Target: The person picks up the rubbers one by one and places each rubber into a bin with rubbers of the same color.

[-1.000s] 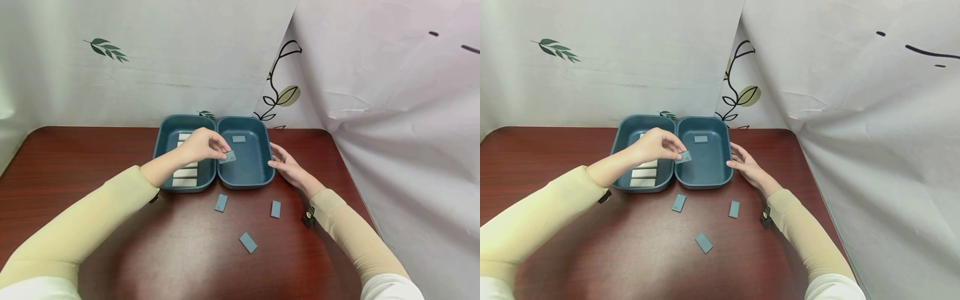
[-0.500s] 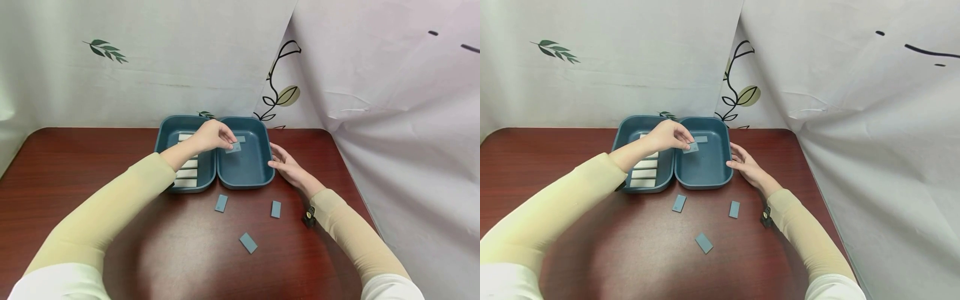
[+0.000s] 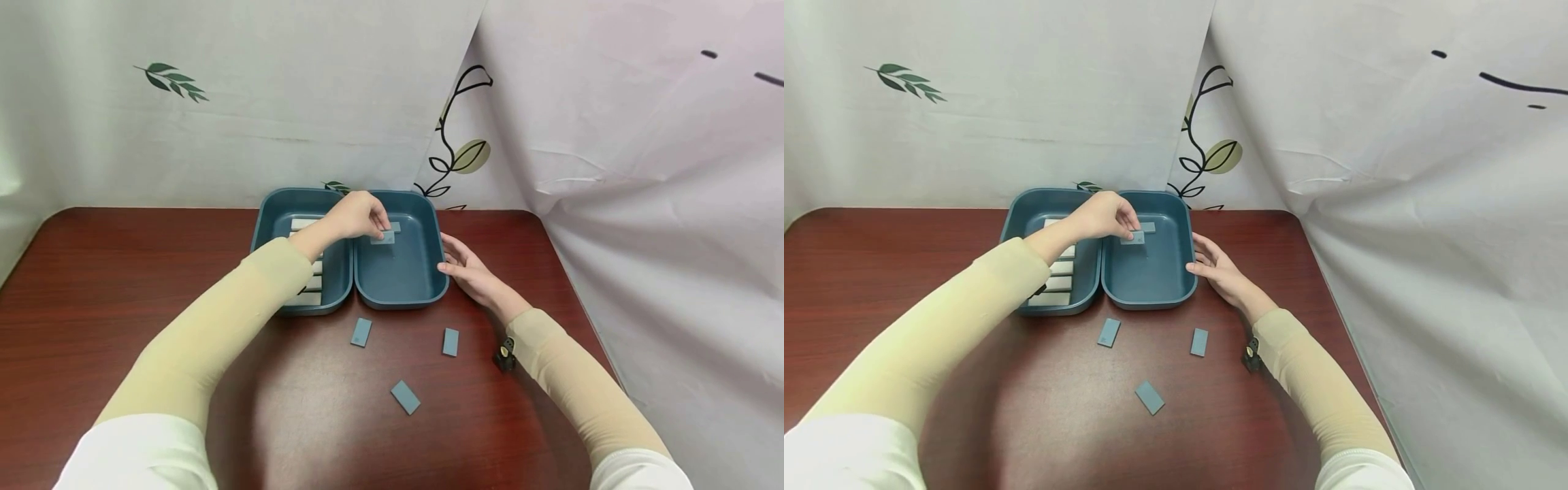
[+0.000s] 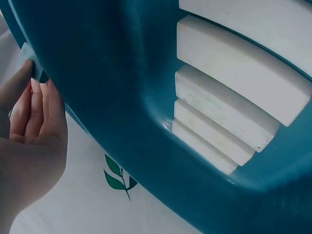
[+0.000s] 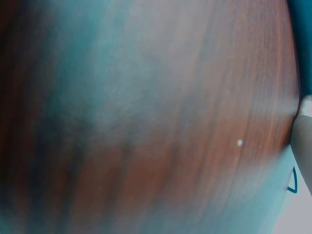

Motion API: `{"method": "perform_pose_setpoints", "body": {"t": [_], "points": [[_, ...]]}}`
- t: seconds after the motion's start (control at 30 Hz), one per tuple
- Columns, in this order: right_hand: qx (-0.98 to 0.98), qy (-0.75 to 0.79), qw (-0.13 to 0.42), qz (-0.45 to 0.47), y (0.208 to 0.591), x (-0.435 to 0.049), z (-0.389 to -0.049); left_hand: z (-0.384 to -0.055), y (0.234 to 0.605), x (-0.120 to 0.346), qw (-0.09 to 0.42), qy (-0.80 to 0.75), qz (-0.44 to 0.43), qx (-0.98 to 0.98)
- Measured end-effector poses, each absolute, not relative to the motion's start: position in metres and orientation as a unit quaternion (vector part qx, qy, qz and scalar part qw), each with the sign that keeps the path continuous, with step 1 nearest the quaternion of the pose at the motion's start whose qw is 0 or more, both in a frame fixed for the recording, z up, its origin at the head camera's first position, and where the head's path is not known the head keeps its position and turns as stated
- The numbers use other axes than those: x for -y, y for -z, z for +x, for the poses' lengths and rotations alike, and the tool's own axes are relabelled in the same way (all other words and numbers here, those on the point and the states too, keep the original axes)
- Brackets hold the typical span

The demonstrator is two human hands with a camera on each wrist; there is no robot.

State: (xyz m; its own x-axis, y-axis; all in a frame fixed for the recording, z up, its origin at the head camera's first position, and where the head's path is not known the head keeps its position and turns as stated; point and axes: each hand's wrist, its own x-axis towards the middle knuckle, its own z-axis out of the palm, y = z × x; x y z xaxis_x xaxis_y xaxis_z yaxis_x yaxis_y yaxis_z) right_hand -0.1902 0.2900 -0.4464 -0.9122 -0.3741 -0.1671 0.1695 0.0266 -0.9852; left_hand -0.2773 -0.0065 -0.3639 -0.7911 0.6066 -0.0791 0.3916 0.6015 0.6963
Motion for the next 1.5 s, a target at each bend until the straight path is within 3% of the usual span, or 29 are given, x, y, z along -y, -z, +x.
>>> {"method": "perform_pose_setpoints", "body": {"t": [1.5], "points": [[-0.689,0.693,0.196,-0.075,0.445,-0.290,-0.191,-0.293,0.392,-0.027,0.156,-0.238,0.311,-0.907]]}}
